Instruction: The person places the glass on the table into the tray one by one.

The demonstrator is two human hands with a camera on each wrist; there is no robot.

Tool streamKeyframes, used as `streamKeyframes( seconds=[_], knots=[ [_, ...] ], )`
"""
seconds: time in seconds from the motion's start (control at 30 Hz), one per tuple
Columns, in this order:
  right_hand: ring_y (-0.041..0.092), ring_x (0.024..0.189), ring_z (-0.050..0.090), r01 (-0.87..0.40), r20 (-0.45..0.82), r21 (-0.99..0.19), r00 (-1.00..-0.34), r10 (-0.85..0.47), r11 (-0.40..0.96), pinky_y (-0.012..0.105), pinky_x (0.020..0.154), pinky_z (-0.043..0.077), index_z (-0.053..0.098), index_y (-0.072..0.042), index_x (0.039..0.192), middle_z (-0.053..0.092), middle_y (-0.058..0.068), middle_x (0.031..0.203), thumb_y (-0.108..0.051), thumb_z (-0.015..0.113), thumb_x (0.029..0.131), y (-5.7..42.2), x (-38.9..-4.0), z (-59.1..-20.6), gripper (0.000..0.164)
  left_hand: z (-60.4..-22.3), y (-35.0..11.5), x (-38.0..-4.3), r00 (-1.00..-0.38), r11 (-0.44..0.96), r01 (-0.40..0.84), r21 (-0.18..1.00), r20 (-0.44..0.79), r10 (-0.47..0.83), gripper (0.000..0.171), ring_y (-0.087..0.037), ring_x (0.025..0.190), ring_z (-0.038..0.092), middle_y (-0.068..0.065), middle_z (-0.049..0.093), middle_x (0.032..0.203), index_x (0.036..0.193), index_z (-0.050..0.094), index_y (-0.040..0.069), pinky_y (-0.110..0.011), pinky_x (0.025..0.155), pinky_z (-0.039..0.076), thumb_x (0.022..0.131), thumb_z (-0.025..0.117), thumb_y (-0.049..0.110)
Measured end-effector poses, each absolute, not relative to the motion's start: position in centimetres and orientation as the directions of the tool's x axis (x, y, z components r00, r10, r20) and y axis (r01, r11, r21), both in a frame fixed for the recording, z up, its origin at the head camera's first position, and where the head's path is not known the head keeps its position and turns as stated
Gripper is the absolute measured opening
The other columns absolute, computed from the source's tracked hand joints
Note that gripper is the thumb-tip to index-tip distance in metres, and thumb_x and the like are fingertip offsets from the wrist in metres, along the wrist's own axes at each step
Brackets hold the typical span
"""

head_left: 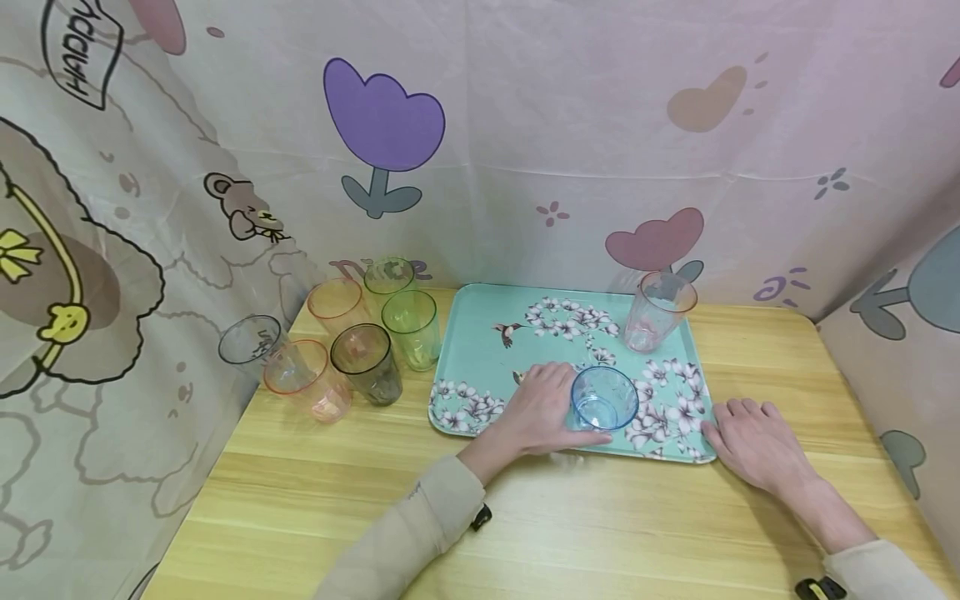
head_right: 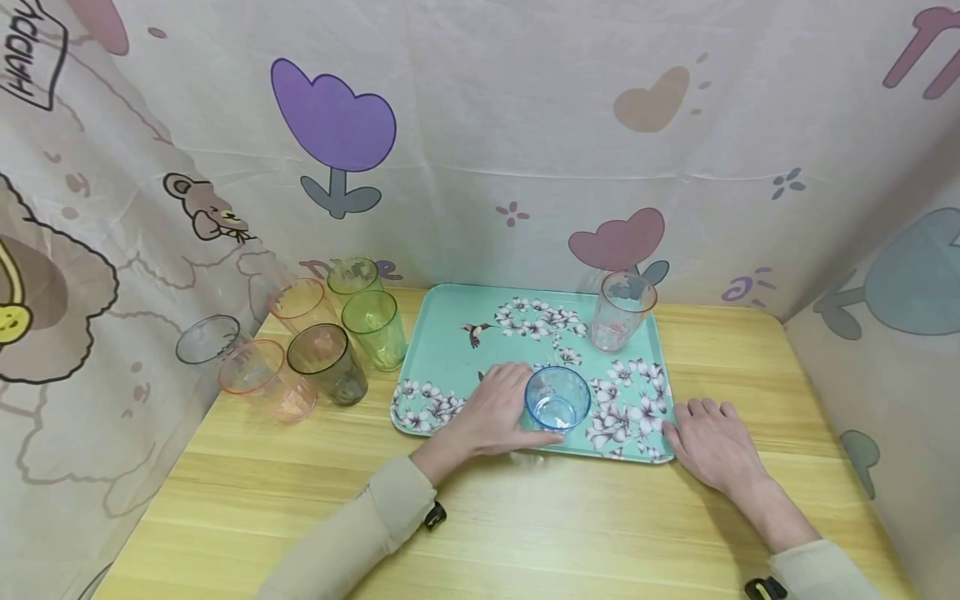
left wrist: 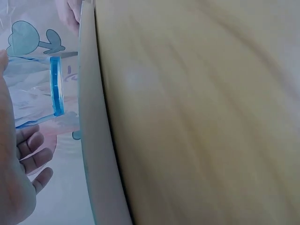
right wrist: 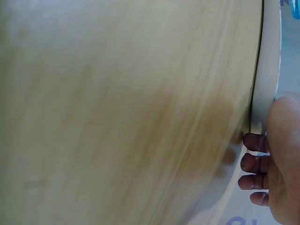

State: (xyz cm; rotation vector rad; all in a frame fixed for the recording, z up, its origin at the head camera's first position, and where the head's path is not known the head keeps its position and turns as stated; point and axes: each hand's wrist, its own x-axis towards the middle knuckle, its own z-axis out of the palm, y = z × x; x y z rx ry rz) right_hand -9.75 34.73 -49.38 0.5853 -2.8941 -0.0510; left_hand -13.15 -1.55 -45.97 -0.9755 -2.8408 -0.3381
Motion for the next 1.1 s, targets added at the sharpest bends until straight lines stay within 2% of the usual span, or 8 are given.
streamKeyframes(
  seconds=[0.37,0.57,0.77,1.1],
  knots=[
    [0.030,0.078,0.059,-0.377,0.177,0.071,-0.906,-0.384,0.923,0.042,0.069,0.037,0.049,-0.014,0.077,0.054,0.003,0.075,-0.028,0.063,0.100,34.7,-9.9,-49.4,0.030,-45.9,0.9,-14.4,-0.774,0.762,0.633,0.137,0.154,0.615,0.102,-0.012,0.117,0.054,0.002,0.059,0.126,0.145,0.052,0.010,-0.033,0.104,0.048,0.085,0.048,0.092],
    [0.030,0.079,0.060,-0.374,0.177,0.074,-0.907,-0.382,0.924,0.042,0.069,0.037,0.049,-0.014,0.077,0.054,0.003,0.075,-0.029,0.063,0.100,34.7,-9.9,-49.5,0.030,-45.6,2.4,-15.0,-0.772,0.761,0.636,0.131,0.121,0.624,0.107,-0.014,0.131,0.053,0.001,0.057,0.141,0.153,0.046,0.011,-0.034,0.108,0.047,0.085,0.046,0.093],
    [0.029,0.077,0.059,-0.377,0.174,0.076,-0.907,-0.385,0.923,0.042,0.069,0.036,0.048,-0.015,0.077,0.051,0.001,0.073,-0.029,0.063,0.100,34.7,-9.9,-49.4,0.031,-45.6,3.8,-15.5,-0.769,0.757,0.639,0.136,0.089,0.633,0.105,-0.011,0.127,0.051,0.005,0.056,0.135,0.150,0.048,0.014,-0.031,0.106,0.045,0.084,0.045,0.095],
    [0.034,0.084,0.064,-0.371,0.155,0.074,-0.913,-0.378,0.926,0.044,0.071,0.039,0.052,-0.014,0.079,0.056,0.004,0.077,-0.029,0.061,0.101,34.7,-9.8,-49.4,0.029,-46.3,5.7,-16.1,-0.774,0.757,0.632,0.163,0.076,0.629,0.101,-0.009,0.121,0.051,0.007,0.056,0.131,0.148,0.050,0.016,-0.029,0.106,0.044,0.085,0.045,0.095]
  ],
)
